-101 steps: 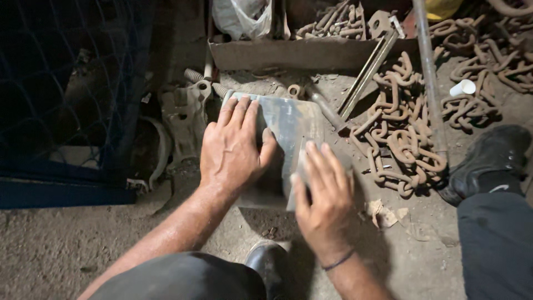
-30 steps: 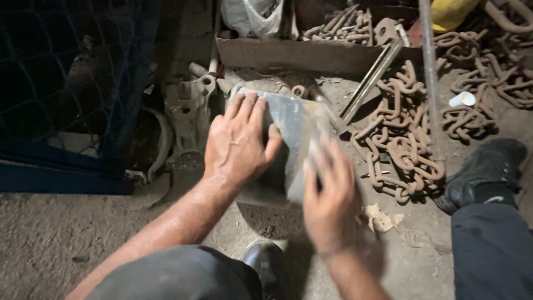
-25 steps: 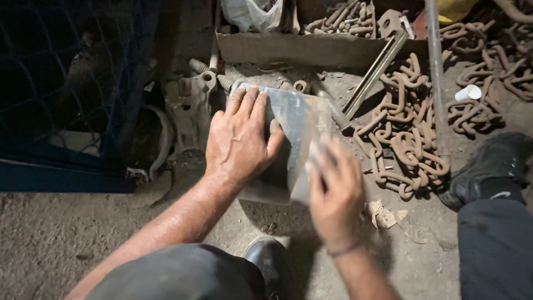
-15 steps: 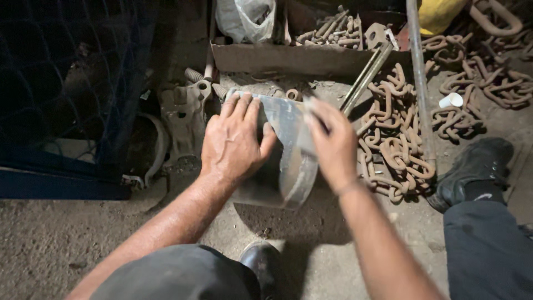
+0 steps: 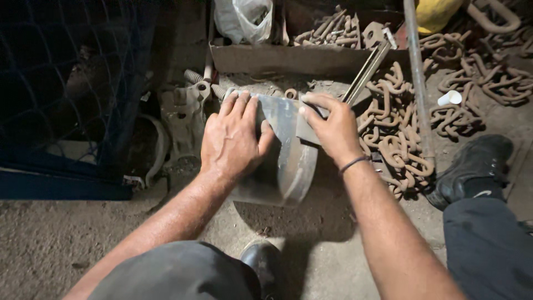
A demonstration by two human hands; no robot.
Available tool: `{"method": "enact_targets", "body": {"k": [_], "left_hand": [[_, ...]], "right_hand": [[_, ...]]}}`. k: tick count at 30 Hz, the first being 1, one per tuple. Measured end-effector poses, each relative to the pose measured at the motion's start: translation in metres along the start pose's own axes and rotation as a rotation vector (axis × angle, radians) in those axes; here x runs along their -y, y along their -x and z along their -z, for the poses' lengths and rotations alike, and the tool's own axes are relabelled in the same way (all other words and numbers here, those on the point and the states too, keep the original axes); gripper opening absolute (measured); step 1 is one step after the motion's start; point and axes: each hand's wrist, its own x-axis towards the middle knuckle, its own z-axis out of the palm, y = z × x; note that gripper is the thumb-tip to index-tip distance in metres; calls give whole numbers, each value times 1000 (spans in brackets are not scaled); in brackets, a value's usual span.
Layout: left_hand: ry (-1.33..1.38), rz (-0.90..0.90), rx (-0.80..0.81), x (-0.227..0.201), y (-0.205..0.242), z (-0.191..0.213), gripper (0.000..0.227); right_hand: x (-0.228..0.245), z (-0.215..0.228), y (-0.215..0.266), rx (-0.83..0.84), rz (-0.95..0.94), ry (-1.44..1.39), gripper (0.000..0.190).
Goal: The person holds a curved metal piece on a concrete surface and repeatedly rubs its surface with a small abrasive block. The person repositions the metal piece several times to work different areas. The surrounding area contains chains, bolts, and other metal parts.
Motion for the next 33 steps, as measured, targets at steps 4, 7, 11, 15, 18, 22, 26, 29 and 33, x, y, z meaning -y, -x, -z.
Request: {"method": "enact_targets", "body": {"k": [4,7,11,15,18,22,26,29,33], "left_hand": [[4,10,-6,2,-1,-3,57],[14,20,-10,3,5,-4,57],[-6,7,-20,-1,10,-3,58],[-17,6,-2,-4,11,3,58],[1,1,-22,-7,9,10,58],[29,7,-24,-5,11,9,58],[19,22,-29,-4,19,6,60],[-2,16,-26,-4,20,4,60],[-24,6,-23,-6,21,7,62]], "right_hand": [[1,-15,54,-203,230,124,25],[10,-33,121,-332,388,357,20],[22,-29,126,-258,400,475,22],[13,-20,45,-145,240,346,24],[6,-11,-7,57,-62,141,27],[3,-21,29,-92,222,312,26],[16,-51,122,-257,473,534,27],[14,-52,128,-251,468,497,22],[10,-39,54,-134,267,456,23]]}}
